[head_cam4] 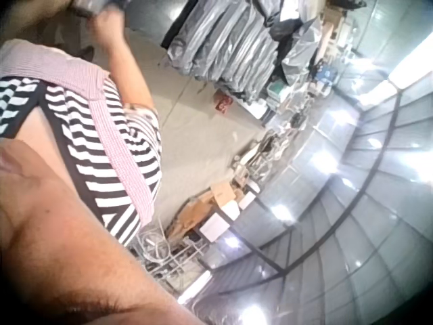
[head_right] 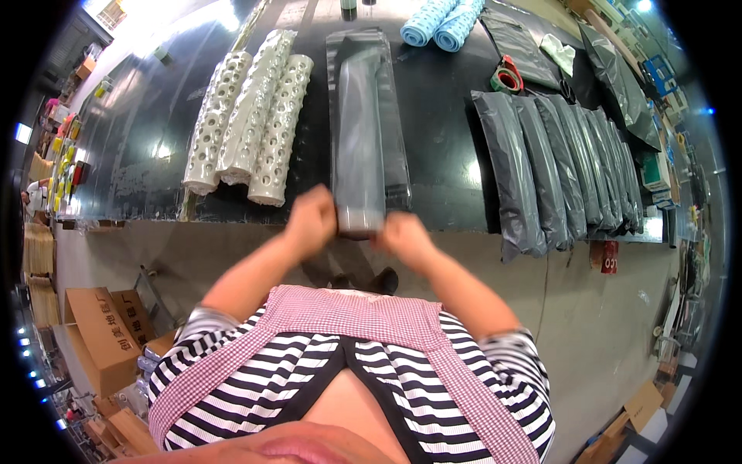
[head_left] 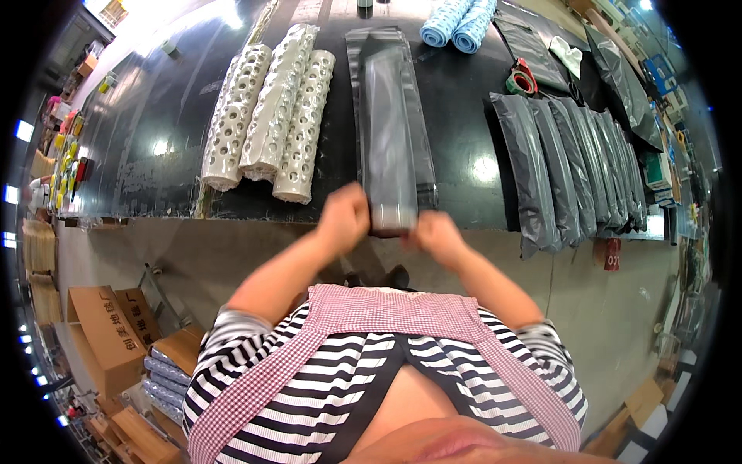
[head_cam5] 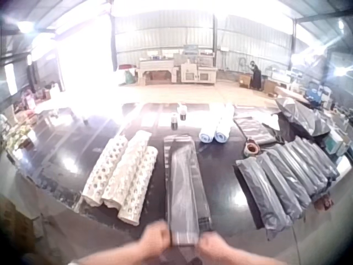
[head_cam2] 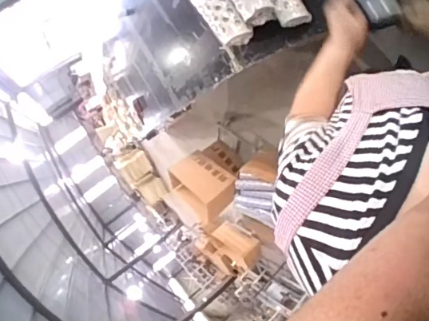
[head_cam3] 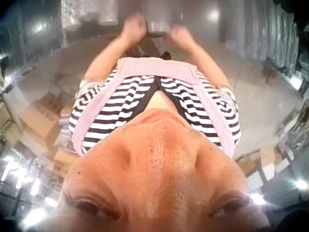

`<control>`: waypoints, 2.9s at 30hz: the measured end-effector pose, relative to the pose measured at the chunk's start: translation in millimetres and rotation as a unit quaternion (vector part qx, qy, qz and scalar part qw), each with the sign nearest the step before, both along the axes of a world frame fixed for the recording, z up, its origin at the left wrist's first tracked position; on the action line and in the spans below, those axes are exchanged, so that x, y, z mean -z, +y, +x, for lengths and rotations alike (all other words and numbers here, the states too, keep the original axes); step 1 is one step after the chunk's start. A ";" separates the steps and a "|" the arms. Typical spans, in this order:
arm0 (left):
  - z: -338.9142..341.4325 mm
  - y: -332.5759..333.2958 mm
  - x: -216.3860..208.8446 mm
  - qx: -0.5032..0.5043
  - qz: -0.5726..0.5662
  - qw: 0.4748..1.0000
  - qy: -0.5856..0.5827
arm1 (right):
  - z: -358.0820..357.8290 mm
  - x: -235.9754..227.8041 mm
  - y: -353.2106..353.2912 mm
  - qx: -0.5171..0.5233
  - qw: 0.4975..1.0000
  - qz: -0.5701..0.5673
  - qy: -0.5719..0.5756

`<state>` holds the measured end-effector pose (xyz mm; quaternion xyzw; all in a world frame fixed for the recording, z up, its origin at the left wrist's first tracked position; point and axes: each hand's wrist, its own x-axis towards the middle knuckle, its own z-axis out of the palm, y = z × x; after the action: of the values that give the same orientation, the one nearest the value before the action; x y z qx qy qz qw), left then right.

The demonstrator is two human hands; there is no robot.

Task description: The person places foam cylinders into plastic bags and seals the bags using adhesive tape and shears. The person handles multiple foam items one at a time, inserting them into individual bags and securing the ends.

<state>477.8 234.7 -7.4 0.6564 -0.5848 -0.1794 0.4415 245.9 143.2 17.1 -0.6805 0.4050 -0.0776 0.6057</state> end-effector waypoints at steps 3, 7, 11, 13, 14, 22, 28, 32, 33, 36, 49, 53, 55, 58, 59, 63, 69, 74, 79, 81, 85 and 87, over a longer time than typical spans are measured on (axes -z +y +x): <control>6.9 -33.6 -23.4 -0.065 -0.022 0.996 0.052 | 25.6 -5.9 -12.4 0.022 0.995 -0.023 -0.090; 4.0 14.5 18.4 -0.111 0.035 0.990 0.080 | -0.2 25.9 12.4 0.087 0.985 0.083 -0.120; -14.2 45.9 0.6 -0.041 0.077 0.987 0.134 | -10.0 30.2 25.7 -0.171 0.983 0.066 -0.012; -15.4 57.6 -1.6 0.041 0.070 0.990 0.113 | 8.4 8.7 2.5 -0.386 0.920 0.012 0.073; -14.2 56.2 -8.6 0.062 0.096 0.985 0.131 | 19.1 5.7 -3.0 -0.396 0.917 0.032 0.035; 35.2 -37.0 -18.3 -0.088 -0.106 0.990 -0.017 | 55.6 34.6 -32.0 -0.105 0.972 -0.183 -0.103; 8.5 3.2 18.8 -0.159 0.000 0.980 0.118 | 28.6 69.4 7.8 -0.040 0.989 0.054 -0.130; -0.1 39.6 24.9 -0.155 0.094 0.967 0.176 | 12.4 68.5 26.9 -0.055 0.995 0.043 -0.077; 0.2 47.6 32.5 -0.160 0.089 0.968 0.170 | 5.2 77.9 24.7 -0.043 0.994 0.054 -0.082; -2.8 75.8 63.5 -0.178 0.084 0.965 0.172 | -8.6 61.3 35.1 -0.016 0.993 0.081 -0.088; -72.9 54.8 24.8 0.040 -0.035 0.999 -0.005 | -20.5 43.4 39.1 -0.091 0.964 -0.250 -0.021; -75.5 44.9 34.0 0.047 0.001 0.996 0.070 | -15.5 33.5 34.0 -0.152 0.924 -0.351 0.023; -72.4 46.7 33.1 0.033 0.004 0.994 0.108 | -17.1 39.2 31.6 -0.151 0.920 -0.361 0.011; -63.5 71.3 28.4 0.030 -0.032 0.983 0.179 | -27.1 51.9 30.6 -0.054 0.991 -0.125 0.007; -49.7 93.5 26.2 0.055 -0.061 0.975 0.206 | -29.5 55.7 27.4 -0.035 0.996 -0.075 0.013; 40.0 240.9 84.4 0.036 0.596 0.801 -0.048 | -45.2 66.1 20.3 -0.049 0.998 0.024 0.022; 52.2 169.1 51.1 -0.063 0.027 0.951 -0.301 | -41.6 78.7 7.3 -0.036 0.987 0.147 -0.053; 45.5 43.3 63.6 -0.013 -0.184 0.941 -0.285 | -39.8 77.6 -4.5 -0.092 0.986 0.136 -0.019; 52.5 24.5 61.4 0.037 -0.190 0.926 -0.325 | -12.4 15.1 -19.0 -0.069 0.971 -0.226 -0.032; 53.3 23.5 58.6 0.055 -0.186 0.926 -0.323 | 4.9 10.5 -40.3 -0.129 0.853 -0.502 -0.063; 57.7 22.6 60.8 0.085 -0.178 0.928 -0.317 | 43.7 10.0 -53.7 -0.287 0.685 -0.655 -0.140; 59.7 23.5 58.6 0.100 -0.182 0.929 -0.306 | 52.0 13.3 -60.7 -0.342 0.668 -0.643 -0.151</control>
<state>537.5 258.2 -66.0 0.5261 -0.7766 0.0971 0.3327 297.9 82.5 3.9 -0.9712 -0.1034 -0.2078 0.0547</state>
